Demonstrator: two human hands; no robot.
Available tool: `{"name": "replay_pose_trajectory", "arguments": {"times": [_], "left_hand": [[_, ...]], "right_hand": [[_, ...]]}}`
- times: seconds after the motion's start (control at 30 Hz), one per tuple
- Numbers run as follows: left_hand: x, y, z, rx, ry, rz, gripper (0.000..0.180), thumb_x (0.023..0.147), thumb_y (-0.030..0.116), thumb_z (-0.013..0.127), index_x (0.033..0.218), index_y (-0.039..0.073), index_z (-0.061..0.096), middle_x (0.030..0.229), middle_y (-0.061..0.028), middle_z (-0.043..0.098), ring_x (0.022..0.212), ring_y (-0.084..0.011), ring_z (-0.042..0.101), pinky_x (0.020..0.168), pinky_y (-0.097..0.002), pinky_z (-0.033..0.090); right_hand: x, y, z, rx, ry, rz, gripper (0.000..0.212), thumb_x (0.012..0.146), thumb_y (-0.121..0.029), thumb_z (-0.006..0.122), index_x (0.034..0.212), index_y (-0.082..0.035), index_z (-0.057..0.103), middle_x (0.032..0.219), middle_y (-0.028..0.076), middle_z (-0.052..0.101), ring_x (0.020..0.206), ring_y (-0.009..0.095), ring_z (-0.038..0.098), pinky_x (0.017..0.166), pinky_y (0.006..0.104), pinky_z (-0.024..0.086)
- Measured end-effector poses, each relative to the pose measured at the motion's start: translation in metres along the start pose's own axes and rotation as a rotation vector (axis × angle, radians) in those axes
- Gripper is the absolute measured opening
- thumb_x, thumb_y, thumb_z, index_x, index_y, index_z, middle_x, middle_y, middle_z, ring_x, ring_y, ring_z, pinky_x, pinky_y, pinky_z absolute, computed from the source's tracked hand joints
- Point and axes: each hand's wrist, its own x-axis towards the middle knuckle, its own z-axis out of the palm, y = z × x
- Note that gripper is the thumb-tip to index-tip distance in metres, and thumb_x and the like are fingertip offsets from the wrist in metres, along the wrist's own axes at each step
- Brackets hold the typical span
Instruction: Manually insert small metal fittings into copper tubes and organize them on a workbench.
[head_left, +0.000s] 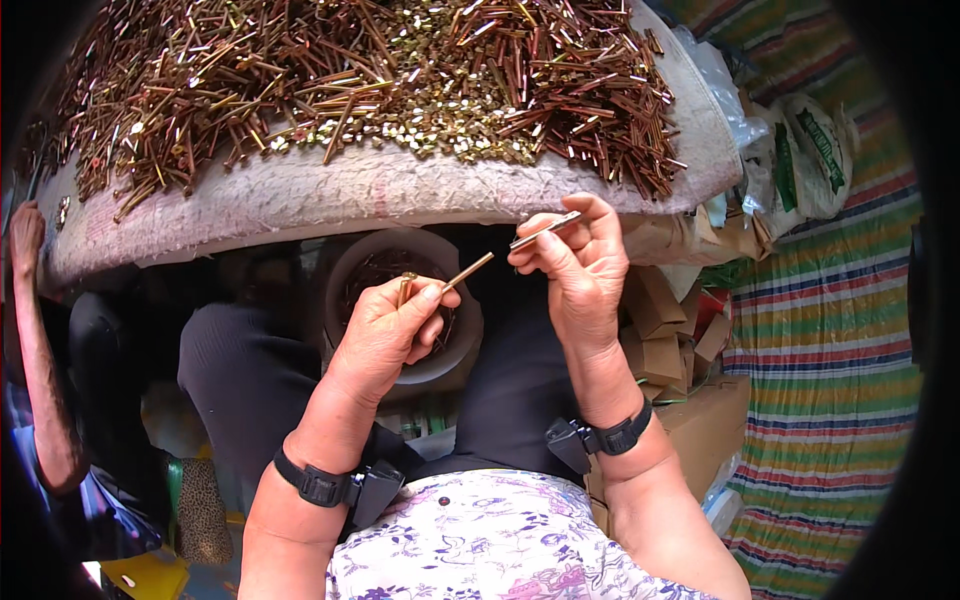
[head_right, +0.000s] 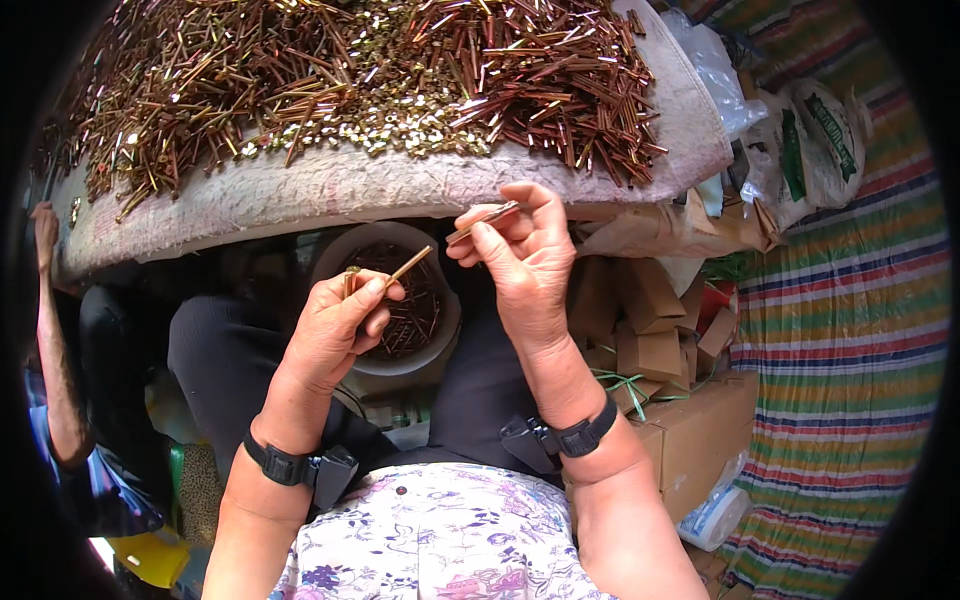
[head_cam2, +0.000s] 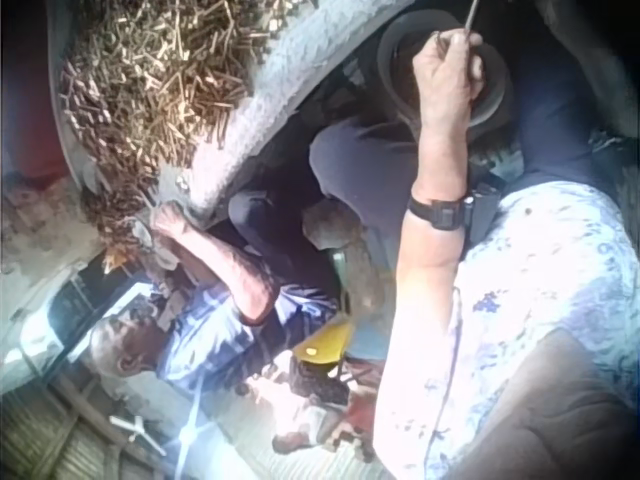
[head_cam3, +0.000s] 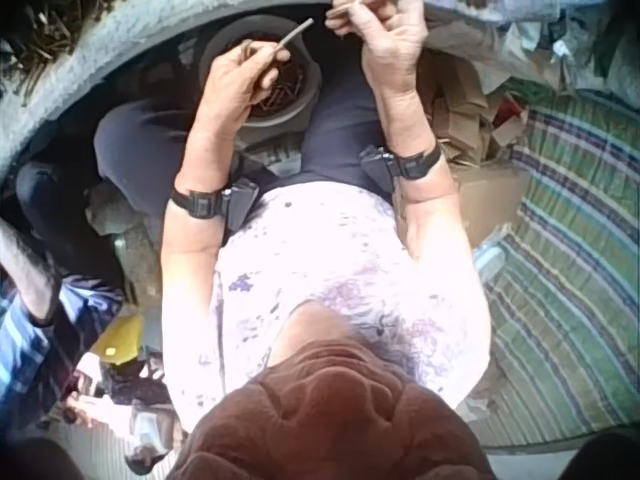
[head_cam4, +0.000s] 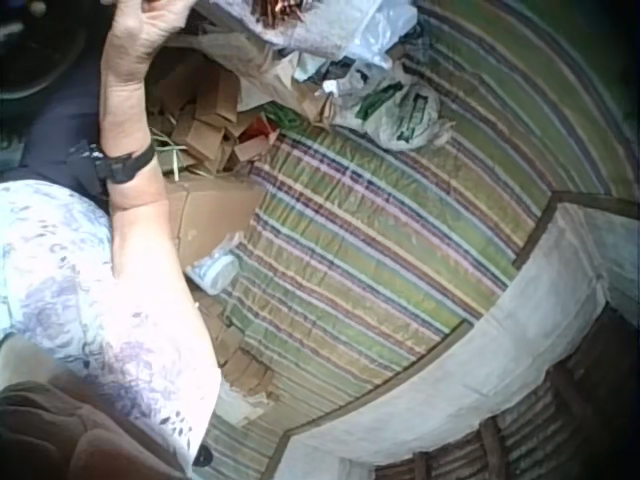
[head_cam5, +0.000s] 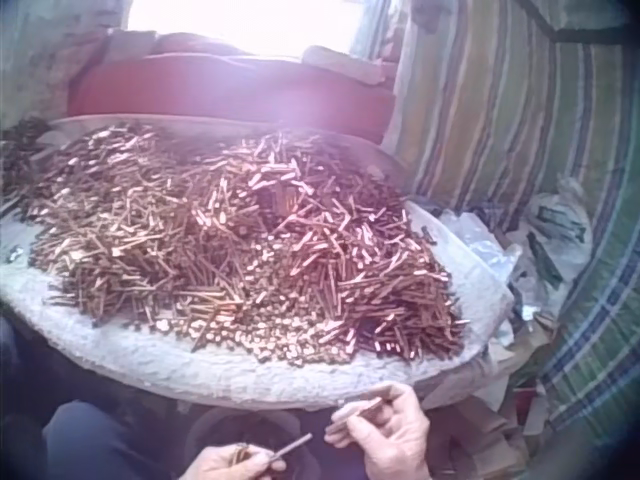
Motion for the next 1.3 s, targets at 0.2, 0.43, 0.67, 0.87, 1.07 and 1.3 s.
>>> {"name": "replay_pose_trajectory", "arguments": {"times": [0.2,0.43,0.67,0.87,1.07,1.3], "left_hand": [[-0.011,0.004,-0.008,-0.009,-0.003,0.064,0.023,0.091,0.022,0.056,0.092,0.001,0.063,0.056,0.0022,0.048,0.044,-0.0026,0.034,0.038,-0.0168,0.023],[-0.021,0.011,-0.015,-0.086,-0.021,0.140,0.028,0.091,0.020,0.056,0.107,-0.002,0.062,0.056,0.0009,0.050,0.041,-0.0030,0.034,0.036,-0.0172,0.025],[-0.027,0.017,-0.023,-0.144,0.091,0.196,0.021,0.092,0.019,0.055,0.087,-0.001,0.062,0.054,0.0001,0.050,0.039,-0.0033,0.035,0.035,-0.0166,0.025],[-0.028,0.019,-0.029,-0.210,0.143,0.209,0.021,0.092,0.018,0.054,0.088,-0.002,0.059,0.056,-0.0008,0.051,0.039,-0.0034,0.035,0.034,-0.0163,0.026],[-0.030,0.017,-0.032,-0.203,0.149,0.206,0.021,0.092,0.018,0.054,0.089,-0.002,0.059,0.056,-0.0010,0.051,0.039,-0.0039,0.036,0.035,-0.0162,0.027],[-0.028,0.018,-0.032,-0.200,0.185,0.199,0.021,0.092,0.018,0.055,0.088,-0.002,0.059,0.056,-0.0010,0.051,0.039,-0.0041,0.037,0.034,-0.0162,0.027]], "right_hand": [[-0.009,0.008,0.022,-0.094,-0.255,0.102,0.017,0.089,-0.002,0.054,0.105,0.002,0.053,0.089,0.011,0.065,0.070,0.011,0.063,0.061,0.0214,0.051],[-0.007,-0.001,0.043,-0.196,-0.371,0.326,0.013,0.089,-0.013,0.059,0.088,-0.001,0.060,0.067,0.002,0.061,0.053,0.004,0.054,0.048,0.0164,0.044],[0.050,-0.009,0.030,-0.813,-0.168,-0.258,0.010,0.082,-0.009,0.063,0.085,0.001,0.063,0.074,0.007,0.061,0.060,0.013,0.057,0.056,0.0260,0.046],[0.084,0.013,0.005,-1.576,-0.148,-0.498,0.020,0.073,-0.007,0.061,0.093,-0.002,0.062,0.082,0.015,0.059,0.074,0.029,0.061,0.067,0.0354,0.050],[0.085,0.036,0.057,-1.281,-0.185,-0.590,0.018,0.071,0.002,0.055,0.085,-0.002,0.065,0.086,0.014,0.062,0.077,0.030,0.062,0.070,0.0357,0.050],[0.098,0.041,0.067,-0.933,-0.196,-0.555,0.015,0.074,0.001,0.060,0.087,-0.004,0.066,0.081,0.011,0.064,0.073,0.024,0.064,0.066,0.0294,0.050]]}}
